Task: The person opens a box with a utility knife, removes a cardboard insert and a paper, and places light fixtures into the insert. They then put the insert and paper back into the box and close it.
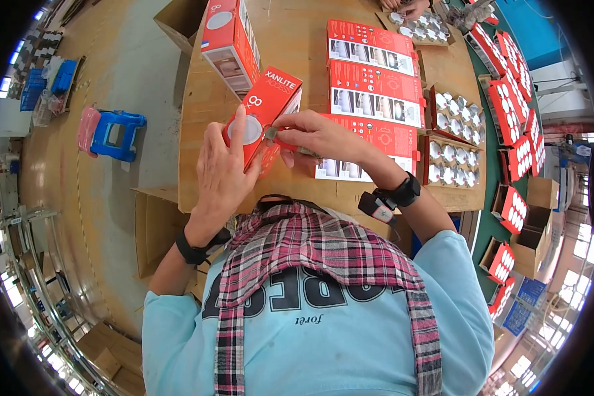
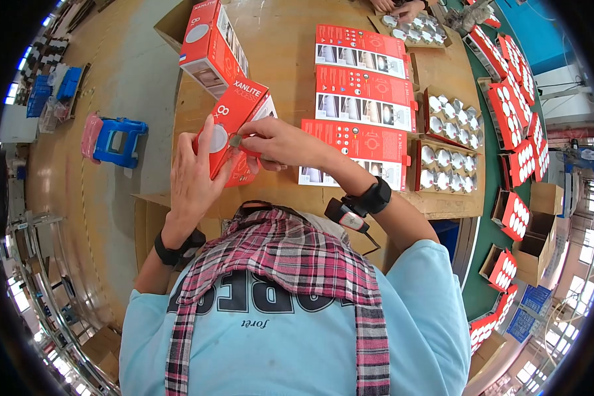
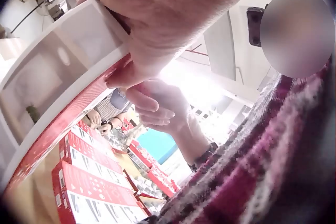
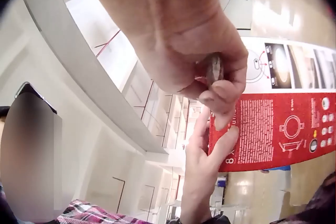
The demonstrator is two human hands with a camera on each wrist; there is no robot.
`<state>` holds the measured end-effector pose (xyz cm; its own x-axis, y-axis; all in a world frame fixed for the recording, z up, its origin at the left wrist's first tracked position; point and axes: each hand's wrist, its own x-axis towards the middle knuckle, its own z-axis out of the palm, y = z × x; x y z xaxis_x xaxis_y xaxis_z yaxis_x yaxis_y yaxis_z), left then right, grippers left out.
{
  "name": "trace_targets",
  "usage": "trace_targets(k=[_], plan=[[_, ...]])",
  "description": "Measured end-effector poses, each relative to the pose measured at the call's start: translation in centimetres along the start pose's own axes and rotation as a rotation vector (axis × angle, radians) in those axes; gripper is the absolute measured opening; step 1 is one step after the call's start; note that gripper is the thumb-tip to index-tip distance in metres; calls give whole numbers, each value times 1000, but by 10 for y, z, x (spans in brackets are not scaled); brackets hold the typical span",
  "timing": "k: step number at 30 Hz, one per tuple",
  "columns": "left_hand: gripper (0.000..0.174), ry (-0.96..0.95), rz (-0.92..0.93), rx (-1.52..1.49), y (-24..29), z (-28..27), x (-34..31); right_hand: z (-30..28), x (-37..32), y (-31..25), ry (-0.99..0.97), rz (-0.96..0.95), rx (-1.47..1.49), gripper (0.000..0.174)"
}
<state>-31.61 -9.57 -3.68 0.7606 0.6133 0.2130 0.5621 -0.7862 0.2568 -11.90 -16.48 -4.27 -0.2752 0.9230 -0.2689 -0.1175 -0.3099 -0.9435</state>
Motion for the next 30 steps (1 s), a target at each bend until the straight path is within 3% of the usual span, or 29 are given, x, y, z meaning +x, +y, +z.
trace_targets(k=[4,10,19,30], plan=[[73,-24,4,-4,-3,-2,1,-9,4,1,-91,-11,51,24],[71,-54,35,-52,-22,-4,8,1,7,0,-6,10,-13,26],[69,-44,27,-60,-23,-8,11,15,9,12,70,-74,190,28],[73,-39,34,-52,-20,-5,8,33,7,-7,228,48,-35,27]])
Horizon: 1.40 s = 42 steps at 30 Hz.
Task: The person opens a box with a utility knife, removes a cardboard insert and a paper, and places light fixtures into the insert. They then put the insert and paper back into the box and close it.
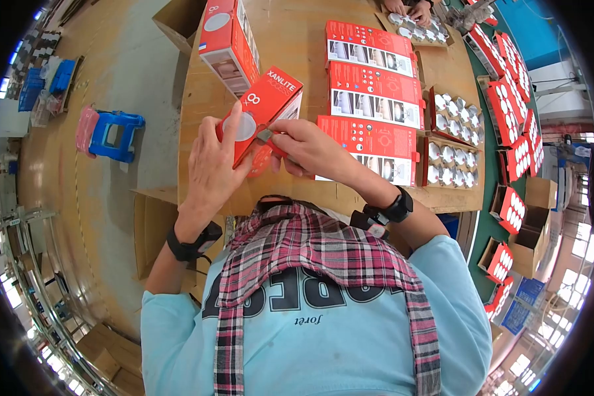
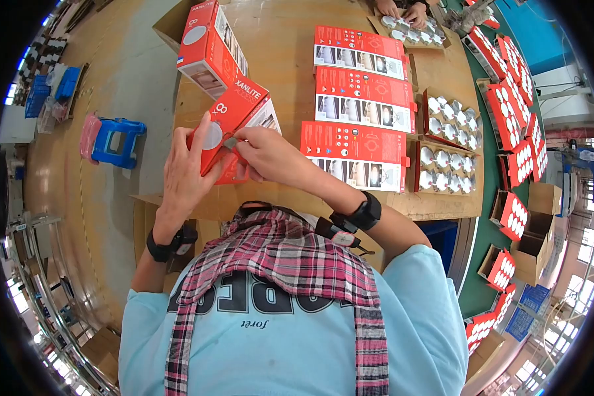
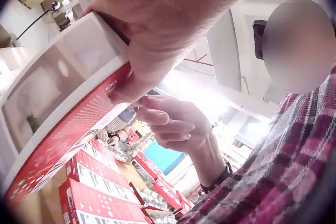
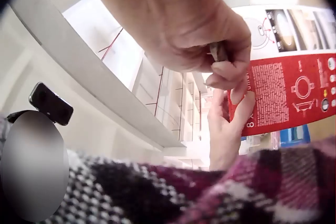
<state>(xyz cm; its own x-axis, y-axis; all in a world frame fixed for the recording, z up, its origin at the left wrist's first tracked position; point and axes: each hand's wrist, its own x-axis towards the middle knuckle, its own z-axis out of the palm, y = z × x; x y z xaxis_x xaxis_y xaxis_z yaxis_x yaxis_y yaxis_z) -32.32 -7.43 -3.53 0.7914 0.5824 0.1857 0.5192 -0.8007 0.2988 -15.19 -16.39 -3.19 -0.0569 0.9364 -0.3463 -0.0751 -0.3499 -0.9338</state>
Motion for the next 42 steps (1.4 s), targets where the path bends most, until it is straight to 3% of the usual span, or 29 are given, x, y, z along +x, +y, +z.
trace_targets(k=[7,11,13,16,19,20,22,25,26,29,32,42], plan=[[72,15,23,20,-1,1,1,5,2,6,29,-54,24,25],[74,-51,7,-50,-10,0,3,-13,6,9,-158,-39,-114,23],[72,-97,153,-3,-26,-14,10,-28,4,9,-351,-68,-191,23],[68,-202,247,61,-46,-37,15,-39,-19,-5,-257,-73,-143,23],[68,-245,258,88,-57,-46,9,-46,-21,2,170,-504,-129,20],[68,-245,266,91,-57,-47,6,-49,-26,-7,291,-350,-133,22],[69,-172,222,87,-57,-41,-4,-49,-10,4,355,-377,-108,32],[70,51,40,-30,-51,-24,-20,-29,-1,9,311,-121,-298,46],[72,143,-42,-85,-48,-19,-26,-23,5,16,298,-115,-290,49],[76,359,-263,-419,-28,-7,-53,-12,16,30,252,-98,-253,56],[81,392,-549,-838,-5,7,-59,-7,13,28,255,-95,-232,57],[88,533,-582,-1174,12,19,-39,-11,15,33,226,-105,-270,60]])
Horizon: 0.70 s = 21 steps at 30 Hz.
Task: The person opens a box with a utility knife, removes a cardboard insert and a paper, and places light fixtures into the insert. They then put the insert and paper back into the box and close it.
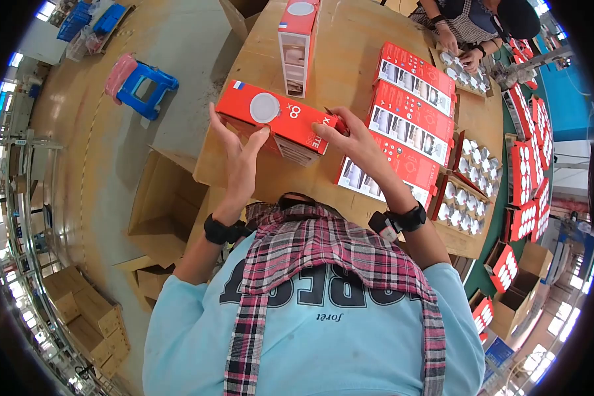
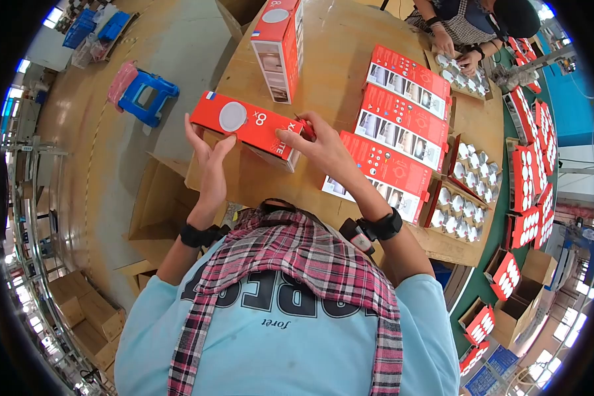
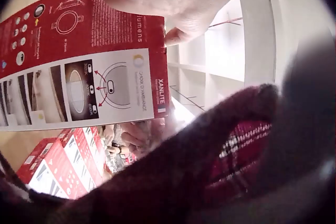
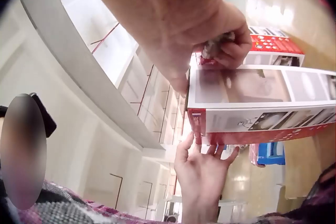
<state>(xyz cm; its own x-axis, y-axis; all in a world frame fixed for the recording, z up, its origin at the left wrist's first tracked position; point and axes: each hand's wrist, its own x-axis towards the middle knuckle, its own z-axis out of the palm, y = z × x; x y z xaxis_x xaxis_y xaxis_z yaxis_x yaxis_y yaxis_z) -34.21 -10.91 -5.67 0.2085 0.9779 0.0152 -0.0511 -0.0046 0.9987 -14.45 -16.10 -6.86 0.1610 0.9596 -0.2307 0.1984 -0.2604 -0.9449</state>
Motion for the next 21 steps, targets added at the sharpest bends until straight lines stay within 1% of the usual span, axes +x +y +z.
trace_targets(k=[3,6,9,12,15,18,21], plan=[[89,70,-24,4,4,6,2,0,1,-2,-27,-32,-38,51],[89,125,-42,19,-1,10,6,0,0,-4,-19,-48,6,48],[86,132,-62,3,-5,10,10,-1,-1,-6,-38,-17,10,47],[85,61,-83,-110,0,5,13,0,1,0,-36,11,51,58],[84,66,-90,-150,3,5,11,0,1,-2,-72,31,113,58],[82,-18,34,43,-7,-4,7,-8,4,-9,-42,110,171,58],[80,72,-82,-250,-3,-4,1,-2,2,-1,-73,2,143,56]])
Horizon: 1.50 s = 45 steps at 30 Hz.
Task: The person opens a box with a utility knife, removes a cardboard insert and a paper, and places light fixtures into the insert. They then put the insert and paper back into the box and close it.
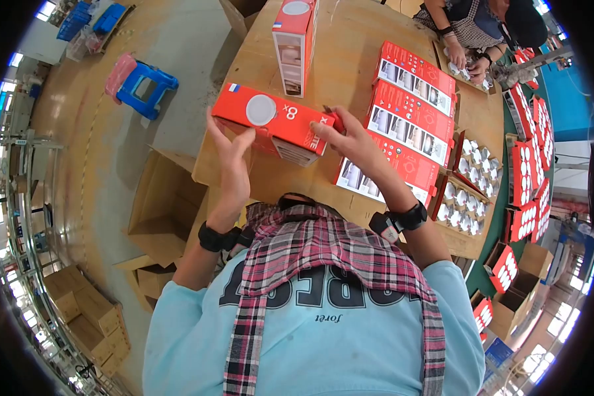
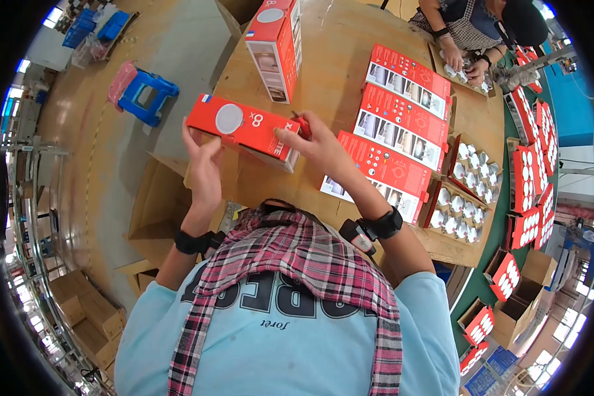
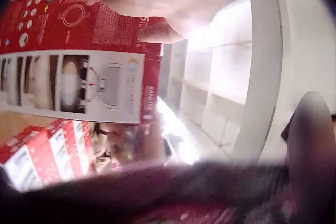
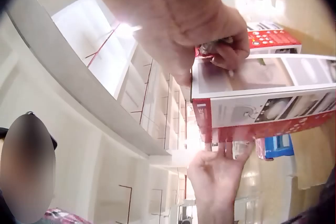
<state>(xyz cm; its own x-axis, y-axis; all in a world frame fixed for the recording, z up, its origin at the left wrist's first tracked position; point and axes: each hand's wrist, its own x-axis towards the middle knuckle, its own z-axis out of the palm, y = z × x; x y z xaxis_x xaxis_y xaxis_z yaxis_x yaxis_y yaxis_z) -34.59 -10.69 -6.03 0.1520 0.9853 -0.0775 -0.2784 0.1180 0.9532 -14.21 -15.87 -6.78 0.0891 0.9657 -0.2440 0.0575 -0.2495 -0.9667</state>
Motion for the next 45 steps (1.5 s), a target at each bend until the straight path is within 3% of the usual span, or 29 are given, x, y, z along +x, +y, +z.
trace_targets(k=[6,15,18,27,33,36,39,45], plan=[[86,128,78,460,-9,12,15,9,-7,-6,3,44,-66,57],[88,-113,20,142,3,-2,9,9,-5,1,-8,52,12,61],[87,-229,133,254,-3,-16,11,5,-5,-4,0,103,55,62],[75,-323,108,201,1,-44,21,1,-1,1,-18,135,54,62],[69,-175,536,634,21,-33,19,0,-2,-1,-22,141,40,62],[56,-360,650,925,30,-34,28,1,-2,0,-29,133,23,63],[32,-429,760,1052,32,-31,32,1,-1,2,-16,110,13,64],[11,-439,780,902,33,-27,35,2,-2,-1,15,87,1,63]])
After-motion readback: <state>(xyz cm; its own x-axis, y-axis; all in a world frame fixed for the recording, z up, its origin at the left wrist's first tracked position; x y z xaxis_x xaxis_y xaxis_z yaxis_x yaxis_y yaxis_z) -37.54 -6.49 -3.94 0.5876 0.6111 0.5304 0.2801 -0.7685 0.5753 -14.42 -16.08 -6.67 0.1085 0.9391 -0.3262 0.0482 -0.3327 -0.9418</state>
